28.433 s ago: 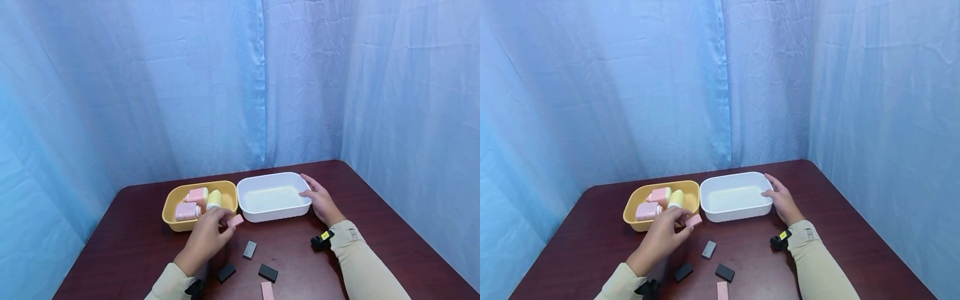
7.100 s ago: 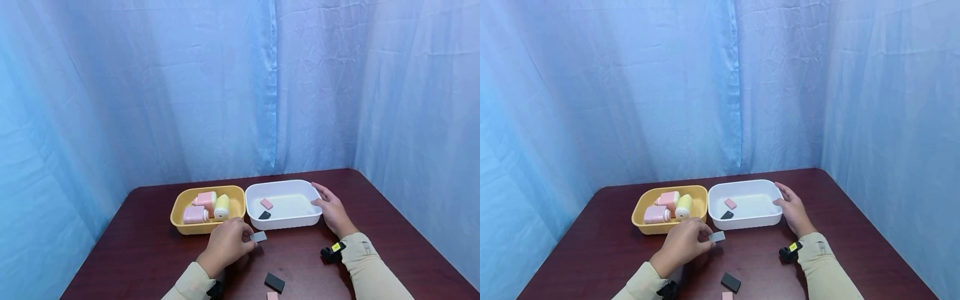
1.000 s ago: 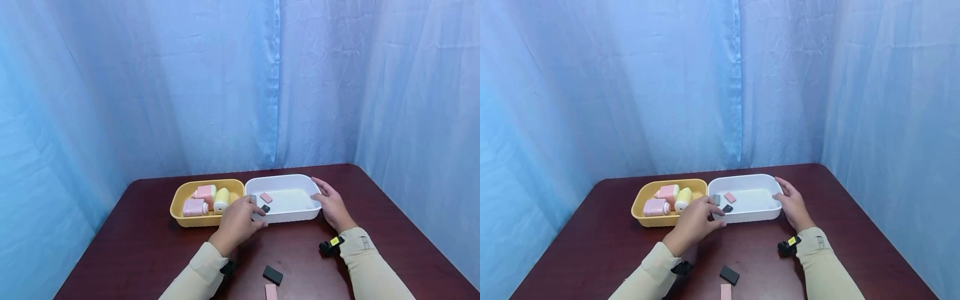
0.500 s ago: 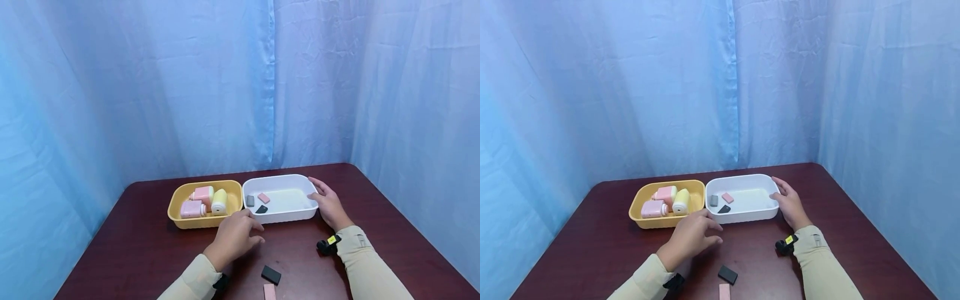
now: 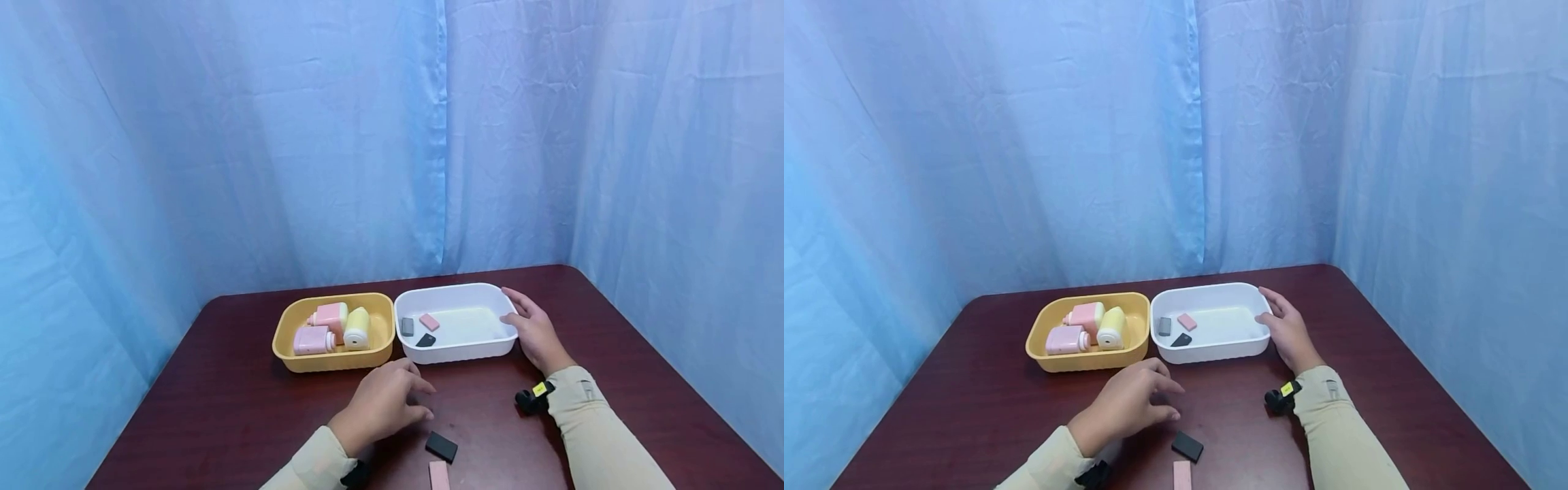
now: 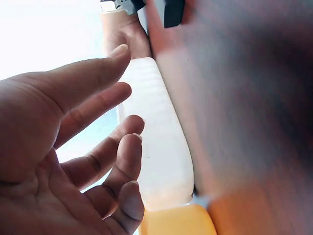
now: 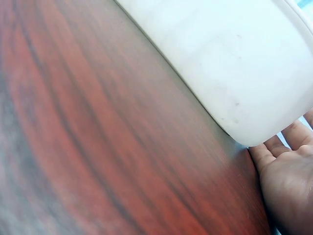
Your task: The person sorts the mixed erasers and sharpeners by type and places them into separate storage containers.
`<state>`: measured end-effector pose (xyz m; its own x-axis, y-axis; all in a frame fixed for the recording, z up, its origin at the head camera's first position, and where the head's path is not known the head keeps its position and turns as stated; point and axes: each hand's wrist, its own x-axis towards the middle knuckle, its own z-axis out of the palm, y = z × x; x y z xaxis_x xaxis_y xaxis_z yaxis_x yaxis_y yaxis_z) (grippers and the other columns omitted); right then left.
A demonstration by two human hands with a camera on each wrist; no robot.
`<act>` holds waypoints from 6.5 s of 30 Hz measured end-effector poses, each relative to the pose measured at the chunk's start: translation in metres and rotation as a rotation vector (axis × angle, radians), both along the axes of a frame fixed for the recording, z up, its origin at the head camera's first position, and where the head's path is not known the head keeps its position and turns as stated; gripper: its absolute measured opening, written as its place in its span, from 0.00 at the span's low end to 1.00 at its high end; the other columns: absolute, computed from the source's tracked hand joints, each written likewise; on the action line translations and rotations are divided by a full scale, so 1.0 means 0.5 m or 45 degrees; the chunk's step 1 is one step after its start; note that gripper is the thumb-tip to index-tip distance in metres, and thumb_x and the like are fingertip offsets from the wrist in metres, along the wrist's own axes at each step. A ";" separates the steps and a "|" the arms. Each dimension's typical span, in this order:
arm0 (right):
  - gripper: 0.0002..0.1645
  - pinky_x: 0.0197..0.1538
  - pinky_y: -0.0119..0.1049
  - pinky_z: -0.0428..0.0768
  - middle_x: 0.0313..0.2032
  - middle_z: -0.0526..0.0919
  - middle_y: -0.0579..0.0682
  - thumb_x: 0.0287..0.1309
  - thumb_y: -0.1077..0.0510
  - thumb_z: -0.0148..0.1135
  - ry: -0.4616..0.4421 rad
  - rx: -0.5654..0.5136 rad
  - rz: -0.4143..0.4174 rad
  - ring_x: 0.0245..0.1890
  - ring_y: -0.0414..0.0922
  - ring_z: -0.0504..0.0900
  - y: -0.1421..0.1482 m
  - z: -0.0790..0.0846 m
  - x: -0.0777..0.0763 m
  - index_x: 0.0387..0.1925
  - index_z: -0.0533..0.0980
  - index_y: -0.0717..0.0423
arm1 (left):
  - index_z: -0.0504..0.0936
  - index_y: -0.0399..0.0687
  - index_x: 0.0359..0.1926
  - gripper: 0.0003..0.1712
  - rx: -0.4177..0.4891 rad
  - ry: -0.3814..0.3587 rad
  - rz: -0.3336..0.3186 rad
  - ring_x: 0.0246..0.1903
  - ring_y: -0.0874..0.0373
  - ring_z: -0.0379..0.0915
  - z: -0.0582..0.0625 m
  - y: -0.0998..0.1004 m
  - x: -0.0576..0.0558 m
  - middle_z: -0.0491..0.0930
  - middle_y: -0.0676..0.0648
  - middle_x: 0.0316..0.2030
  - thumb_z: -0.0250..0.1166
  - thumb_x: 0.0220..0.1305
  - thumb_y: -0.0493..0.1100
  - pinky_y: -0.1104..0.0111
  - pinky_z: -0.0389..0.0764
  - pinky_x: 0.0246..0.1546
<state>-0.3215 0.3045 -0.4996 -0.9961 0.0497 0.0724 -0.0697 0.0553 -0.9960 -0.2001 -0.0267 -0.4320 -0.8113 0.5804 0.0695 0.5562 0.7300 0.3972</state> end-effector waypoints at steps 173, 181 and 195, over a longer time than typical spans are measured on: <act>0.41 0.55 0.19 0.74 0.80 0.58 0.56 0.70 0.68 0.52 -0.001 0.020 0.004 0.78 0.54 0.59 0.000 0.003 0.001 0.81 0.56 0.51 | 0.92 0.53 0.46 0.14 0.253 0.345 0.212 0.40 0.63 0.76 0.013 -0.006 -0.075 0.83 0.53 0.43 0.75 0.63 0.52 0.74 0.81 0.41; 0.41 0.55 0.18 0.74 0.80 0.57 0.56 0.70 0.68 0.52 0.004 0.019 0.010 0.79 0.54 0.59 0.000 0.003 0.001 0.81 0.56 0.52 | 0.91 0.55 0.46 0.14 0.272 0.345 0.244 0.41 0.59 0.79 0.021 0.002 -0.090 0.82 0.54 0.43 0.75 0.64 0.54 0.73 0.82 0.42; 0.41 0.54 0.18 0.74 0.80 0.57 0.56 0.70 0.68 0.52 0.005 0.021 0.014 0.79 0.54 0.59 0.001 0.005 0.003 0.81 0.55 0.53 | 0.92 0.54 0.47 0.16 0.292 0.369 0.319 0.37 0.63 0.75 0.034 0.018 -0.121 0.83 0.54 0.45 0.75 0.63 0.55 0.72 0.80 0.39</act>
